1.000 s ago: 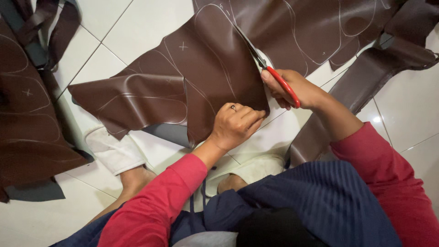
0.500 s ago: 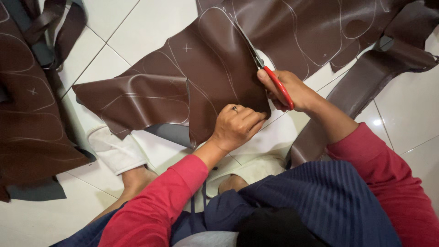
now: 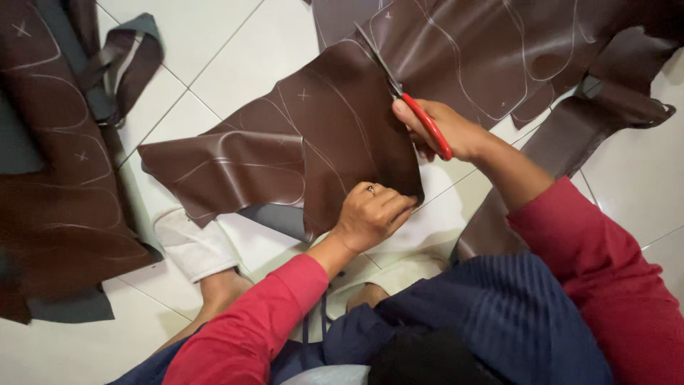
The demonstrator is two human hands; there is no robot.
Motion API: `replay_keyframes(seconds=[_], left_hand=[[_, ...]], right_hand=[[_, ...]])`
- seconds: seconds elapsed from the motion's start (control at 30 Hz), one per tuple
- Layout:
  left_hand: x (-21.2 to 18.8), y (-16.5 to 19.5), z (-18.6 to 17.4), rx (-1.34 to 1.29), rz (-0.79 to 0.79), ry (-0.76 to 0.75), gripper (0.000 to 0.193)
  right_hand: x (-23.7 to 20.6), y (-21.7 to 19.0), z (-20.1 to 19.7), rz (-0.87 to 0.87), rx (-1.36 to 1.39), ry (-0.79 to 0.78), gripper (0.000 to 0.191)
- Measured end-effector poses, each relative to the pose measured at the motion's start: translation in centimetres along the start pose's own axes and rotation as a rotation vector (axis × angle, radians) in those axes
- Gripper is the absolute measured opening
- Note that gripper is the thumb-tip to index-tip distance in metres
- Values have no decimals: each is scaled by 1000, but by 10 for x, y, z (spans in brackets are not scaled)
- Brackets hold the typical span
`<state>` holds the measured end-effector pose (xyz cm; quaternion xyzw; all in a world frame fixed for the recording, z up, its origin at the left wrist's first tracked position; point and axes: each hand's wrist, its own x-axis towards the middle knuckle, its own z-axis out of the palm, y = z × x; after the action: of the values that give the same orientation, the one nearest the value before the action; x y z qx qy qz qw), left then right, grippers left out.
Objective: The person uses red-handled scissors to cut a large sheet of brown leather along white chalk outlines. They repeatedly reposition the material and cut out multiple curved shapes, separating them from the main sheet.
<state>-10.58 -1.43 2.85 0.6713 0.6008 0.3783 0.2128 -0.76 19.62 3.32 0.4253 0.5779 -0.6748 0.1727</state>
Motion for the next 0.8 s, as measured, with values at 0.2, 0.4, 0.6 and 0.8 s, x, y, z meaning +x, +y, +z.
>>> replay_keyframes(seconds=[0.2,0.4,0.6,0.8], left_hand=[[2,1,-4,28,-7,25,11],[-9,-8,3,52,-29,-13,14],[-28,-48,-20,362,-162,-165,83],[-34,-118,-70,564,-537,-67,100]], right_hand=[[-5,-21,-5,76,-83,38,60],[-9,-17,1,110,-6,80,54],[-17,20,10,-316,-436,625,50],[-31,56,5,-751,-686,969,51]])
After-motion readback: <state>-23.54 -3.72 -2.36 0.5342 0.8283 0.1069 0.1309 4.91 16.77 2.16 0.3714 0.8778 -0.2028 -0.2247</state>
